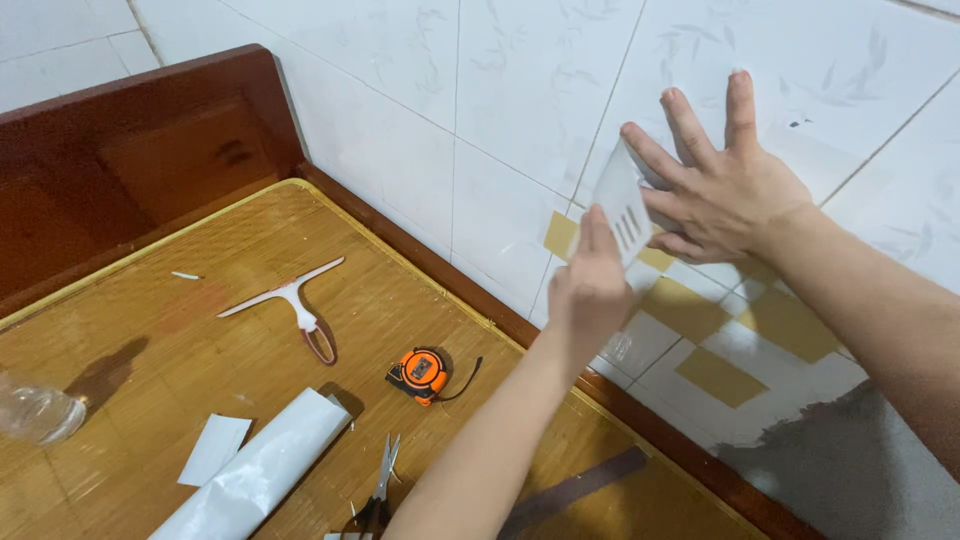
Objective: Cutting and applying white adhesive squares to a tiled wall to cover marks
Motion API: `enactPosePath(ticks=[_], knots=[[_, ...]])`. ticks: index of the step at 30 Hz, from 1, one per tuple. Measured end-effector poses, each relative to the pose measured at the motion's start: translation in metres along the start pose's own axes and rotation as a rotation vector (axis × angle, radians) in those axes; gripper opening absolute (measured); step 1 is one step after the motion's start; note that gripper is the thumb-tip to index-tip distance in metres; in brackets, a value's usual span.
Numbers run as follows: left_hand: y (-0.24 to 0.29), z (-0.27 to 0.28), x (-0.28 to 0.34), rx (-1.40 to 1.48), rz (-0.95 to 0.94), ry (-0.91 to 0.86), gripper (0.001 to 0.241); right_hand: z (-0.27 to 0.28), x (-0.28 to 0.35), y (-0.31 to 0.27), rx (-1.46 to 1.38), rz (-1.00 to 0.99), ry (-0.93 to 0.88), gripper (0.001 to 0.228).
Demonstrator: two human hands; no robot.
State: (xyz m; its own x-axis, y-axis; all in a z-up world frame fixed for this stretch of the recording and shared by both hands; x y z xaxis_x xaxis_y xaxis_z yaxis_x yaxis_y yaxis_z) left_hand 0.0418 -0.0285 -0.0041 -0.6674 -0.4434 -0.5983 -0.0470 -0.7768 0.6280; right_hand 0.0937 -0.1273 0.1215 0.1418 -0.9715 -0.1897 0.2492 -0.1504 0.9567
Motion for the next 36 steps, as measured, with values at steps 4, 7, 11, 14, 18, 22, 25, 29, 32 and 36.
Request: enactPosePath(ticks=[4, 7, 11, 14, 18, 22, 25, 29, 32, 36], knots=[[0.004, -0.002, 0.003, -0.059, -0.075, 0.202, 0.08, -0.001, 0.0, 0.002, 0.064, 0.02, -0.046, 0.072], [0.007, 0.018, -0.004, -0.061, -0.028, 0.134, 0.086, 0.0, -0.002, 0.001, 0.103, 0.043, -0.102, 0.073], [0.01, 0.02, -0.009, 0.149, 0.178, -0.199, 0.079, 0.003, -0.005, 0.002, 0.04, 0.013, -0.077, 0.071], [0.035, 0.052, -0.008, 0.079, 0.233, -0.475, 0.094, 0.001, -0.005, 0.003, 0.077, 0.049, -0.116, 0.068], [0.011, 0.032, -0.015, 0.091, 0.246, -0.292, 0.086, 0.002, -0.004, 0.003, 0.068, 0.03, -0.135, 0.084], [0.004, 0.014, -0.011, 0.086, 0.241, -0.334, 0.092, 0.005, -0.01, 0.006, 0.015, 0.017, -0.105, 0.063], [-0.006, 0.002, -0.012, 0.118, 0.214, -0.225, 0.09, 0.005, -0.008, 0.004, 0.013, 0.012, -0.107, 0.066], [0.025, 0.031, -0.003, 0.031, 0.192, -0.359, 0.091, -0.007, -0.002, -0.004, -0.054, -0.098, -0.106, 0.068], [0.007, 0.028, -0.014, 0.029, 0.245, -0.325, 0.088, 0.009, -0.007, 0.003, -0.051, -0.091, -0.107, 0.068], [0.024, 0.035, -0.007, 0.068, 0.202, -0.333, 0.093, 0.001, -0.006, -0.001, -0.046, -0.094, -0.107, 0.064]])
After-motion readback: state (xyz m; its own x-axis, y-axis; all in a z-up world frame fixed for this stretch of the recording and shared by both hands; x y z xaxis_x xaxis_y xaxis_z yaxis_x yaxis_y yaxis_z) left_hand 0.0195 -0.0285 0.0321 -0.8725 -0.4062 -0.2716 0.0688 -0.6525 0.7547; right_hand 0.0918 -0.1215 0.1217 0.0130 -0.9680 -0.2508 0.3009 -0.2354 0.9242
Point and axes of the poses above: each hand's wrist, its own x-axis away from the middle knuckle, its own z-axis out of the back of the hand, y = z × x, the point moved 4 cm from there along -x, towards the middle knuckle, and after that the axes turned 13 degrees about y, right-handed, at the moved point
